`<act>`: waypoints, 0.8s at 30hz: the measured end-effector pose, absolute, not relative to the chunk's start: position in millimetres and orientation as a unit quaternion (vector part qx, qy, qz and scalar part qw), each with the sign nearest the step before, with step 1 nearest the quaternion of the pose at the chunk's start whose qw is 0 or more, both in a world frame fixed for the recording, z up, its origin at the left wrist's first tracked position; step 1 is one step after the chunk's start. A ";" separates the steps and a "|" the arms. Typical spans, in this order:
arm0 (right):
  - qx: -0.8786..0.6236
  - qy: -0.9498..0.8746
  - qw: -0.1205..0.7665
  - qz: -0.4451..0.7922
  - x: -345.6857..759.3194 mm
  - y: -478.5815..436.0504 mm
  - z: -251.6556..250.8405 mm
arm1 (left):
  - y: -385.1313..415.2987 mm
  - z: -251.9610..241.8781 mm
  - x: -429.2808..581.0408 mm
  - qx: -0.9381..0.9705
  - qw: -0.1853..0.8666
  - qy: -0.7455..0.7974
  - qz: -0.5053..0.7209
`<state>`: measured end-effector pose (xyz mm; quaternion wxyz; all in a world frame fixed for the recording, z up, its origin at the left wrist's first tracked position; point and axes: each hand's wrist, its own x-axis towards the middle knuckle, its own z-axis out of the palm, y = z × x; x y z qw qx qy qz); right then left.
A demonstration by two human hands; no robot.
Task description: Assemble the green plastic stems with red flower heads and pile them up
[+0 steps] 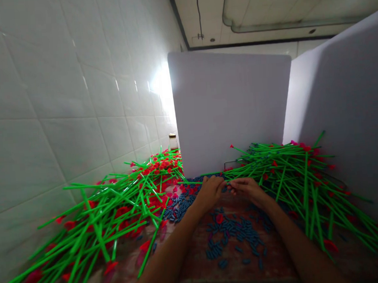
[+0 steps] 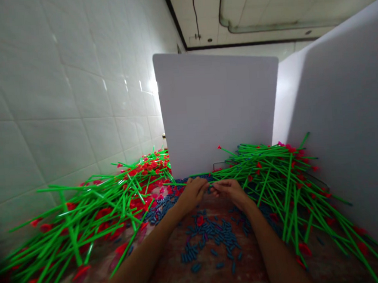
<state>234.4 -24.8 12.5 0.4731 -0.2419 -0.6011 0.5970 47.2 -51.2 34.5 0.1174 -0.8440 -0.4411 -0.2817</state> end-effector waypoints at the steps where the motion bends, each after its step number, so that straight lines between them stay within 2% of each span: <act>1: -0.244 -0.598 0.475 0.598 234.0 -24.8 12.6 | -50.6 34.4 47.2 -0.845 0.113 -0.440 -0.280; 14: -0.245 -0.642 0.482 0.544 229.0 -2.5 -17.6 | -50.9 29.7 49.3 -0.853 0.109 -0.474 -0.189; 21: -0.309 -0.698 0.407 0.502 225.1 -3.9 -15.5 | -48.0 33.0 44.3 -0.880 0.114 -0.422 -0.185; 24: -0.322 -0.699 0.441 0.462 222.7 -3.5 -17.9 | -52.6 38.2 51.7 -0.874 0.140 -0.427 -0.185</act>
